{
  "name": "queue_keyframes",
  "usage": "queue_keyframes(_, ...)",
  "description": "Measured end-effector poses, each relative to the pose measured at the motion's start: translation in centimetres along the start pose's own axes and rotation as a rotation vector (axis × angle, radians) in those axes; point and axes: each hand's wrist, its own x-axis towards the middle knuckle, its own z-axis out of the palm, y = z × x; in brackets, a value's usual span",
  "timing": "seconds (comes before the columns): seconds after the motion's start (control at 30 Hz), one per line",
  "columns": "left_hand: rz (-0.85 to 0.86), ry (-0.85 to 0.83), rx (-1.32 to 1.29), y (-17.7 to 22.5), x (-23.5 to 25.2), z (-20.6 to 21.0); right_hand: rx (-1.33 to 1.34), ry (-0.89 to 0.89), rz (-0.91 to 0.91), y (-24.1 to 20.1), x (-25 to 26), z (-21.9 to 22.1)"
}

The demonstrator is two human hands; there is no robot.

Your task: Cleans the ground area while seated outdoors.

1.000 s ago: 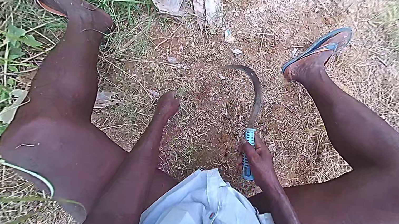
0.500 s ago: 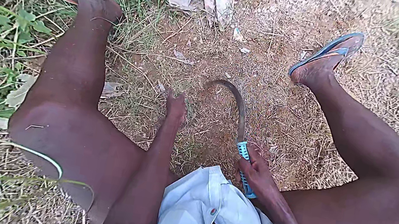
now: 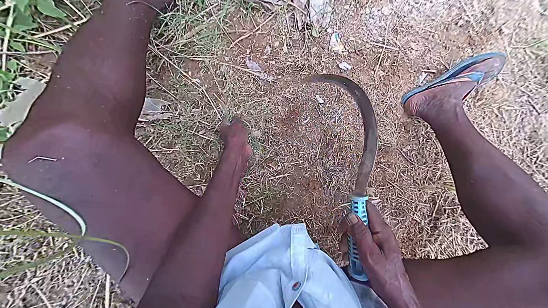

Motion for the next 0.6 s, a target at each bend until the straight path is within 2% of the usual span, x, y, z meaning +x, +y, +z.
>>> queue_keyframes(0.13, 0.057, 0.041, -0.072, 1.8, -0.1, -1.0, -0.001, 0.018, 0.035, 0.9, 0.6, -0.3)
queue_keyframes(0.27, 0.224, 0.131, -0.067, 5.0, -0.1, -3.4, 0.000, -0.009, 0.151, 3.2, 0.5, -0.5)
queue_keyframes(0.33, 0.373, 0.179, 0.031, 6.0, 0.9, -4.5, 0.020, 0.021, 0.165, 3.5, 0.8, -0.1)
queue_keyframes(0.4, 0.442, 0.173, 0.170, 6.2, 1.5, -4.9, 0.052, 0.055, 0.165, 3.4, 1.2, 0.1)
queue_keyframes(0.6, 0.393, -0.007, 0.723, 2.9, 2.3, -3.2, 0.073, 0.091, 0.151, 2.8, 2.3, -0.3)
